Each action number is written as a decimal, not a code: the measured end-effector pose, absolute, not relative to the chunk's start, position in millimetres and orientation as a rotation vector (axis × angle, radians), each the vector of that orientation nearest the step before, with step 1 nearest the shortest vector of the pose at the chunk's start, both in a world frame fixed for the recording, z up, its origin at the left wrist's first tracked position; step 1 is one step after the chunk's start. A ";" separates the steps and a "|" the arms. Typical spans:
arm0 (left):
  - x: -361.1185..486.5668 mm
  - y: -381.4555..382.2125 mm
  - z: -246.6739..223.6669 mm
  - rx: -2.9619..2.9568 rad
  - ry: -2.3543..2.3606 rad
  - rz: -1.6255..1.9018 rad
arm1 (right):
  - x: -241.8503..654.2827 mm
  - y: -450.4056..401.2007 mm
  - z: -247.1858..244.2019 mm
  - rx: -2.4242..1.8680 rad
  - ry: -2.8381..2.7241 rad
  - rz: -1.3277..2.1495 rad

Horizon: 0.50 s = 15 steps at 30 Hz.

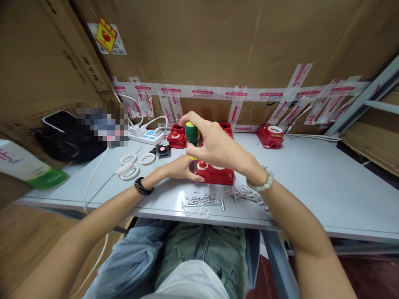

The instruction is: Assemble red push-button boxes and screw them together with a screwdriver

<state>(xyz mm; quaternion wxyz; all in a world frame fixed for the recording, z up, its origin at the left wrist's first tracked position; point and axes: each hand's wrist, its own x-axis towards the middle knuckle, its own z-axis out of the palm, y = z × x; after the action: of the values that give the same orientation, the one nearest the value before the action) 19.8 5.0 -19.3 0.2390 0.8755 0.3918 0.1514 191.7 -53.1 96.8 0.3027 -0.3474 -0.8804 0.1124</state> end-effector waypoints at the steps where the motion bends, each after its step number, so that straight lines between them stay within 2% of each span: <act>1: 19.9 5.0 -19.0 2.398 1.070 0.409 | 190.7 -53.4 96.6 -0.955 -2.316 0.255; 6: 20.8 2.7 -15.1 2.422 1.106 0.363 | 185.4 -52.0 92.2 -1.198 -2.166 -0.078; 12: 20.4 3.7 -17.2 2.414 1.074 0.403 | 198.7 -47.6 97.2 -0.877 -2.328 0.396; 15: 20.3 4.4 -18.6 2.397 1.068 0.420 | 194.3 -46.1 92.9 -0.930 -2.251 0.288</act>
<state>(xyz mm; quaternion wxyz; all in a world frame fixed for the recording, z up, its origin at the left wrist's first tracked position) 20.3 4.4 -18.6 0.2398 0.8756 0.3902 0.1534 194.3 -46.1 92.9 0.3377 -0.3570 -0.8639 0.1106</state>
